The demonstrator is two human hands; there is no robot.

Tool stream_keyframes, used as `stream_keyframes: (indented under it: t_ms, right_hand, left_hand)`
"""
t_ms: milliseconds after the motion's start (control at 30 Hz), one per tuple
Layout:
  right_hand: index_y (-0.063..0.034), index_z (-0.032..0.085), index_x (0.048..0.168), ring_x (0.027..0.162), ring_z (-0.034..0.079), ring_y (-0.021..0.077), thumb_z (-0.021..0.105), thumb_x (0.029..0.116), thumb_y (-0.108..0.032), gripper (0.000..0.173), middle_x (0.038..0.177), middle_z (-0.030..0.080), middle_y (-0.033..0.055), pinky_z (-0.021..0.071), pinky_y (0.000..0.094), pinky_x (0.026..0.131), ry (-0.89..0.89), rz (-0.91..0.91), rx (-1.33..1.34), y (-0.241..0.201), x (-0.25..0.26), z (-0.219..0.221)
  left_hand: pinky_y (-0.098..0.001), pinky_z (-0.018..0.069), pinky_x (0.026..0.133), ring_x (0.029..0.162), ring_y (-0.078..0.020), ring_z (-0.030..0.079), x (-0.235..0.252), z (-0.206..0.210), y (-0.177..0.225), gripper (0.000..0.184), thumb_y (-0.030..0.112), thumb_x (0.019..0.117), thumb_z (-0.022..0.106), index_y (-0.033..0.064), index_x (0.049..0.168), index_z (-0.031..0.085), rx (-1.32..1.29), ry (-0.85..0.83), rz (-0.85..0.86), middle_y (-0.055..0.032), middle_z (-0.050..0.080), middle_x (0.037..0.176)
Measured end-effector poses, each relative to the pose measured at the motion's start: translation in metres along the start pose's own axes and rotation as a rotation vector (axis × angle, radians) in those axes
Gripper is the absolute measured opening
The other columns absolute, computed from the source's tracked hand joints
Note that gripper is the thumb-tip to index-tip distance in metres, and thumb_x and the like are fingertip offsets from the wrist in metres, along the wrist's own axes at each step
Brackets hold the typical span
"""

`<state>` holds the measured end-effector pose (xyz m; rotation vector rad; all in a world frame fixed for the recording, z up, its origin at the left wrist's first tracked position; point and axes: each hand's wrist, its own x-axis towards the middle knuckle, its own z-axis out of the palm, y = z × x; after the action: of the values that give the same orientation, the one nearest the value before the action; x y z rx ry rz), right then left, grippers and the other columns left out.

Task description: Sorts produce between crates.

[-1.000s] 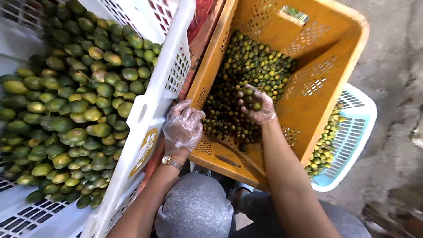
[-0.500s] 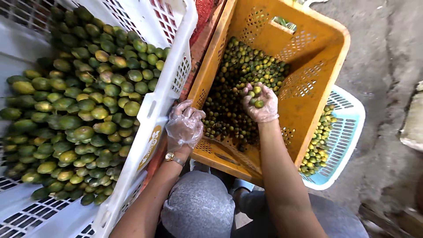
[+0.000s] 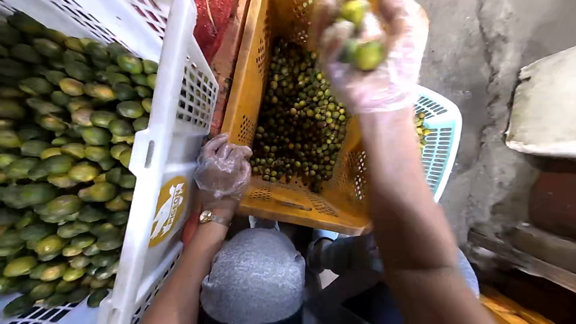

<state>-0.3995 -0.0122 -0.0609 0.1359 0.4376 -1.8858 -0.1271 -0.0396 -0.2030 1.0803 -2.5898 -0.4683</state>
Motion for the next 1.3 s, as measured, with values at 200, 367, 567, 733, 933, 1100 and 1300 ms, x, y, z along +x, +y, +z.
stream_keyframes:
  t_ms: [200, 367, 567, 733, 933, 1100, 1300]
  right_hand:
    - [-0.0197, 0.058, 0.104, 0.056, 0.057, 0.0029, 0.041, 0.1081, -0.029, 0.02, 0.078, 0.061, -0.0041, 0.048, 0.0146, 0.046, 0.395, -0.061, -0.898, -0.143, -0.079, -0.071]
    - [-0.0235, 0.052, 0.126, 0.086, 0.069, 0.0183, 0.028, 0.1074, -0.045, 0.037, 0.098, 0.067, -0.0001, 0.059, 0.043, 0.072, 0.967, -0.107, -1.038, -0.185, -0.167, -0.159]
    - [-0.0063, 0.054, 0.143, 0.123, 0.059, 0.035, 0.047, 0.1056, -0.03, 0.045, 0.142, 0.056, 0.0225, 0.0487, 0.0576, 0.1, 0.96, -0.097, -1.842, -0.163, -0.18, -0.16]
    - [-0.0077, 0.064, 0.128, 0.097, 0.071, 0.0204, 0.055, 0.1036, -0.015, 0.027, 0.125, 0.066, 0.0124, 0.062, 0.0442, 0.083, 0.312, 0.042, -2.06, -0.079, -0.104, -0.098]
    - [-0.0162, 0.048, 0.15, 0.13, 0.056, 0.0416, 0.057, 0.0972, -0.016, 0.054, 0.146, 0.054, 0.0222, 0.0479, 0.0639, 0.101, 0.793, 0.479, -1.948, 0.014, -0.021, -0.182]
    - [-0.0205, 0.03, 0.161, 0.124, 0.06, 0.0458, 0.065, 0.0933, -0.01, 0.077, 0.162, 0.031, 0.0238, 0.0546, 0.0589, 0.096, 1.016, 0.448, -2.031, 0.055, -0.03, -0.26]
    - [-0.029, 0.033, 0.16, 0.121, 0.06, 0.0504, 0.066, 0.0928, 0.0, 0.08, 0.166, 0.018, 0.0254, 0.0573, 0.0587, 0.09, 0.925, 0.553, -2.208, 0.061, -0.027, -0.283]
  left_hand:
    - [-0.0605, 0.041, 0.107, 0.133, -0.0445, 0.052, 0.005, 0.0, 0.002, 0.026, 0.011, 0.0943, 0.054, 0.0103, 0.106, 0.077, -0.004, -0.03, -0.022, -0.0164, 0.072, 0.118]
    - [-0.061, 0.0386, 0.109, 0.135, -0.0448, 0.05, 0.004, -0.002, -0.002, 0.026, 0.011, 0.0953, 0.053, 0.0103, 0.108, 0.076, 0.039, -0.064, -0.023, -0.0167, 0.071, 0.12]
    - [-0.0565, 0.0366, 0.114, 0.136, -0.0417, 0.05, 0.002, -0.005, 0.0, 0.024, 0.01, 0.0974, 0.055, 0.0105, 0.107, 0.076, 0.067, -0.051, -0.017, -0.0148, 0.072, 0.12]
    - [-0.0536, 0.0365, 0.115, 0.138, -0.039, 0.05, 0.004, -0.005, 0.003, 0.026, 0.009, 0.0982, 0.052, 0.0114, 0.108, 0.077, 0.085, -0.035, 0.003, -0.012, 0.072, 0.121]
    - [-0.0533, 0.038, 0.114, 0.137, -0.0382, 0.051, 0.002, -0.003, -0.001, 0.026, 0.009, 0.0967, 0.053, 0.0129, 0.107, 0.077, 0.074, -0.017, -0.003, -0.0109, 0.072, 0.121]
    - [-0.0545, 0.039, 0.113, 0.136, -0.0391, 0.051, 0.004, -0.002, -0.002, 0.023, 0.01, 0.0952, 0.056, 0.0129, 0.106, 0.077, 0.053, -0.023, -0.011, -0.0115, 0.072, 0.119]
    - [-0.054, 0.0414, 0.109, 0.134, -0.0396, 0.053, 0.005, 0.0, 0.0, 0.023, 0.01, 0.0941, 0.057, 0.0128, 0.103, 0.078, 0.042, -0.013, -0.017, -0.0114, 0.073, 0.117]
